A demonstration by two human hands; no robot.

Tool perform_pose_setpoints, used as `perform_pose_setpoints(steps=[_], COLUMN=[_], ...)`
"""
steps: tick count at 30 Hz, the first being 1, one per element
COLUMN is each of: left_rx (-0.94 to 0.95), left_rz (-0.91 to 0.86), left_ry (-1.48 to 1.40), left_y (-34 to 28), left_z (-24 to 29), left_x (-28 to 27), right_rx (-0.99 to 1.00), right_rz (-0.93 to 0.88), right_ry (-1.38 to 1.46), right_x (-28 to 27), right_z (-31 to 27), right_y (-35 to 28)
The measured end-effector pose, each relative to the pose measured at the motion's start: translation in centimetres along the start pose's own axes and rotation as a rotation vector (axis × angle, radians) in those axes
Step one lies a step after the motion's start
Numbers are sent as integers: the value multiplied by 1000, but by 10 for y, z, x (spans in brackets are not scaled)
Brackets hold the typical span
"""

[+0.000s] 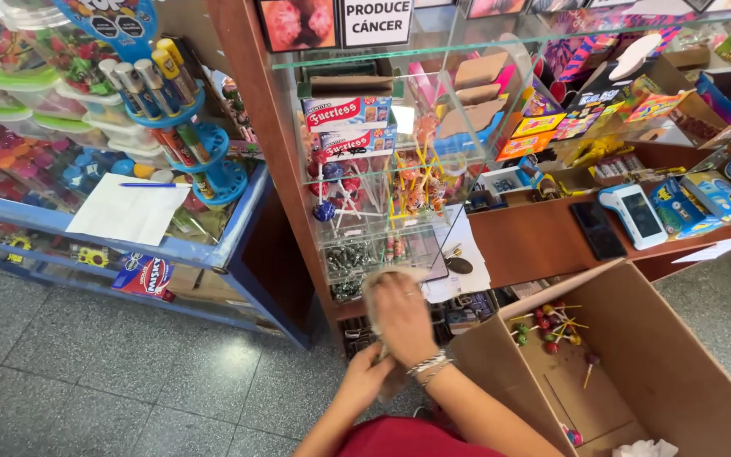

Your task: Clearing out lollipops and small candy items from a glass display case into a cardboard box and wiping the shelf.

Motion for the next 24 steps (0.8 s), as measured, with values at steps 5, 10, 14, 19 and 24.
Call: perform_pose_setpoints(steps=[5,10,14,19,24], left_rx=[-6,-77,-78,61,166], left_rz=[174,63,-20,15,81], left_ry=[-211,-174,-44,-164,-251], left_y=[-2,-15,-23,-30,-17], left_z=[-22,-14,2,48,105], left_x=[-19,-16,-16,-23,-24], right_rx=[-51,-51,195,333,52], right_rz=[-25,-5,8,65,-372], right_ry=[458,521,414,437,-3], right_x=[-13,-6,-1,-28,102], right_z=[-61,-31,19,61,81], right_y=[26,-1,-25,15,53])
Point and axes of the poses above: each hand's wrist, its own y-axis towards the middle knuckle, its own x-axis out of the palm, z = x × y, the point moved 7 cm from there along y, towards the middle knuckle, and after that the axes turned 10 degrees about z, right-handed, at the moved point
